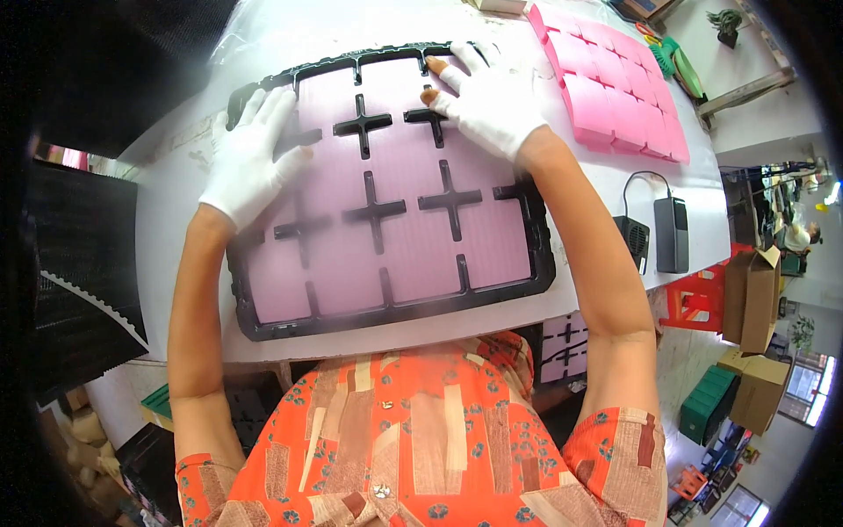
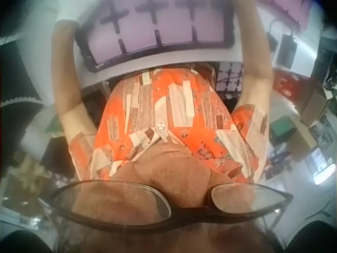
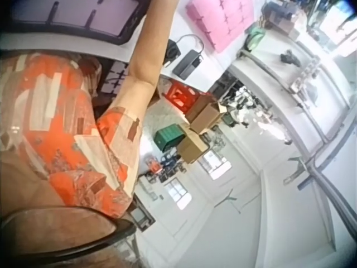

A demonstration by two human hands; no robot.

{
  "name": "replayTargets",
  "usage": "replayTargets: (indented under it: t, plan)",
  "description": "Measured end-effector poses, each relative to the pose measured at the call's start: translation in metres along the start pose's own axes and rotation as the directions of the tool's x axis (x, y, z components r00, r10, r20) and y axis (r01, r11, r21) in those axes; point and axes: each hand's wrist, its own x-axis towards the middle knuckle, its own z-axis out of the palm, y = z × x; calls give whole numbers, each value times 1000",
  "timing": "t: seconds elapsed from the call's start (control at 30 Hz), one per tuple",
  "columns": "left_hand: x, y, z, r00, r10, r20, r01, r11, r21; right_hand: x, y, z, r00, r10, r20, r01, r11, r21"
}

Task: The person applies adhesive dots and pink foam inserts to black plastic trays by hand.

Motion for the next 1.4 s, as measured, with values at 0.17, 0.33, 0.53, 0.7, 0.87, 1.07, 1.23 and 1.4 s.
replayTargets:
  t: [0.17,0.33,0.53,0.7,0.87,1.07,1.23,1.4]
  plan:
    - [-4,-5,5,1000,-18,10,18,999,41,-11,6,-8,983,158,99,-151,986,-74]
    - [-29,-30,-22,999,-2,35,-3,987,162,-55,25,-41,996,72,-61,-57,974,217]
    - [-97,-10,-52,992,-76,-97,68,994,-89,-148,-24,-74,892,433,-130,-287,764,578]
    - [-114,28,-69,996,-89,-1,84,947,-310,-155,-38,-75,945,296,-139,-212,877,432]
    - [-91,41,-66,1000,23,-18,-26,981,-195,-114,-47,-62,989,131,-65,-115,973,200]
    - [-105,30,-52,987,-40,155,43,999,-14,-115,-32,-64,993,103,51,-106,992,68]
    - [-131,34,-71,992,-57,110,66,994,-83,-147,-34,-86,991,129,-35,-118,967,227]
    - [-121,68,-80,990,68,125,-47,985,-165,-167,-41,-79,992,108,71,-121,971,206]
